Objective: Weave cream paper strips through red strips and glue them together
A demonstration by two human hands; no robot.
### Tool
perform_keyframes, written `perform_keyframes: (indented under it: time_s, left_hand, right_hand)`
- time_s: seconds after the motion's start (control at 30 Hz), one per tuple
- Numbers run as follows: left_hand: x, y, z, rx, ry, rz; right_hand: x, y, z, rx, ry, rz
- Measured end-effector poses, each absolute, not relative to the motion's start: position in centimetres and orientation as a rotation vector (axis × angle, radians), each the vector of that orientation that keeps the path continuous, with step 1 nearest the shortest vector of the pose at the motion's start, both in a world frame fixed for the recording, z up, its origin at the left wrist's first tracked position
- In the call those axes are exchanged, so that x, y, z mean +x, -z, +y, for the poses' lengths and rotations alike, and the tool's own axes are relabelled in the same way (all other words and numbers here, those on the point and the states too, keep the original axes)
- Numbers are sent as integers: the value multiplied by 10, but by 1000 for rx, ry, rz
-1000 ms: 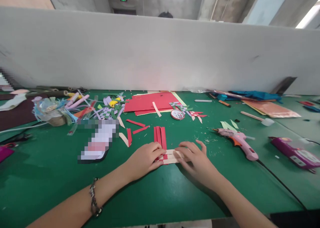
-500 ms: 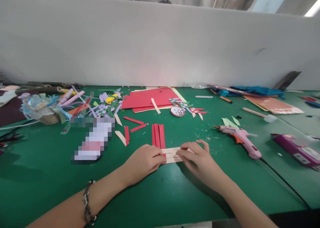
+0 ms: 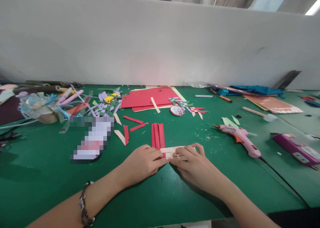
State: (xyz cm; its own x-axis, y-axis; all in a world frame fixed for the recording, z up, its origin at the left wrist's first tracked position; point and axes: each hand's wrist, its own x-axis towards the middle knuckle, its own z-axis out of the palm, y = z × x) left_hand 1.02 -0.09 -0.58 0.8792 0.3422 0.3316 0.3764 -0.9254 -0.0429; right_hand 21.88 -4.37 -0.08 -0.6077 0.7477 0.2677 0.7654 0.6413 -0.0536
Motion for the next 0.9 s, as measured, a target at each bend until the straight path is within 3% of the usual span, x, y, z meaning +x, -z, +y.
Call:
perform_keyframes:
  time_s: [0.2, 0.9]
  left_hand:
    - [10, 4, -2, -2922, 488, -550]
    - [10, 3, -3, -2935, 555, -568]
  right_hand:
    - [220, 6, -54, -1274, 407, -2608]
    - [255, 2, -71, -1436, 474, -2418]
